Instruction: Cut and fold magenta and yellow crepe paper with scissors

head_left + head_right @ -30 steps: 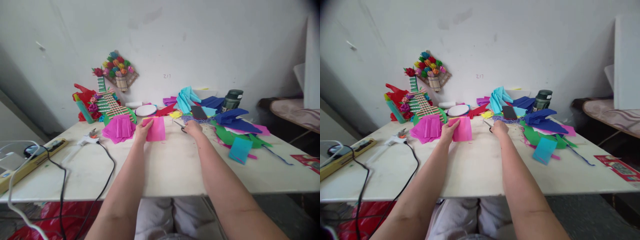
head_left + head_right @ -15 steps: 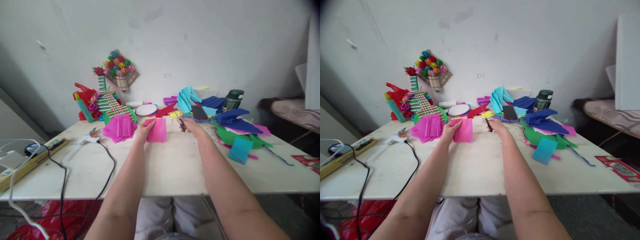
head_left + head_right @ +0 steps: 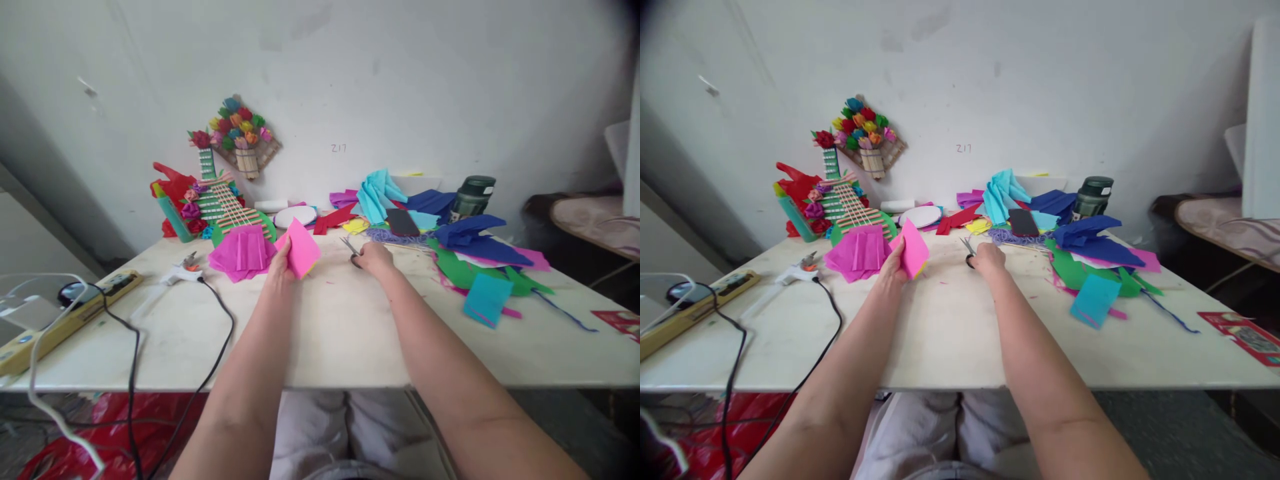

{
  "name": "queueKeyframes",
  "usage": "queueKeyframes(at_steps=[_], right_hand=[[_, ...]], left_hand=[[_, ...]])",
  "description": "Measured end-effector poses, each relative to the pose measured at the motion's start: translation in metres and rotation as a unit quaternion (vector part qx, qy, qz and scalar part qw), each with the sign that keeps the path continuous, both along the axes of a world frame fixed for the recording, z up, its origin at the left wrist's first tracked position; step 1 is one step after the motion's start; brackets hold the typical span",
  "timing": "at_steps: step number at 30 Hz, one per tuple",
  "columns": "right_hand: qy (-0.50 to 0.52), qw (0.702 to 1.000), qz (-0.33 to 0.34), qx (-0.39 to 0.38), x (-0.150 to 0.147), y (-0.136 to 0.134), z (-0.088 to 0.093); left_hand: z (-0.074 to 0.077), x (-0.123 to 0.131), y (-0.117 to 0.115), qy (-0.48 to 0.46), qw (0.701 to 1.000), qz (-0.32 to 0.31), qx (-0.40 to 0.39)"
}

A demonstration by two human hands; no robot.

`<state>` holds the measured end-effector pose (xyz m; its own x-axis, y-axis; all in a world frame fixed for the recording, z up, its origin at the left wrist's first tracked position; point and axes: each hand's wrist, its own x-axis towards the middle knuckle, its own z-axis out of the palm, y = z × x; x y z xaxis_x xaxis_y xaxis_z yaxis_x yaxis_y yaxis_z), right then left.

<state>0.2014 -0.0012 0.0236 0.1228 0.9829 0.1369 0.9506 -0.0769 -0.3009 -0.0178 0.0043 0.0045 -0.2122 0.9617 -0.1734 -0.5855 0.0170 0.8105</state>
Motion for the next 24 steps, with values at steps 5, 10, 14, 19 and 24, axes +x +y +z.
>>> queueKeyframes(at_steps=[5, 10, 14, 19, 24], right_hand=[[-0.038, 0.999, -0.003, -0.011, -0.003, -0.004, -0.002], [-0.016, 1.0, 0.009, -0.021, -0.002, -0.005, 0.0], [0.062, 0.99, 0.076, 0.1, -0.011, -0.008, 0.001], [0.237, 0.927, 0.232, 0.176, -0.038, -0.022, 0.003], [0.275, 0.885, 0.262, 0.268, -0.061, -0.024, 0.001]], left_hand=[[0.003, 0.0, -0.003, -0.053, 0.998, -0.011, -0.036], [0.005, 0.0, -0.005, -0.081, 0.996, -0.016, -0.045], [0.002, 0.0, -0.003, -0.083, 0.995, -0.033, -0.037], [0.003, 0.001, -0.004, -0.108, 0.993, -0.032, -0.028], [0.009, 0.004, -0.009, -0.139, 0.987, -0.058, -0.054]])
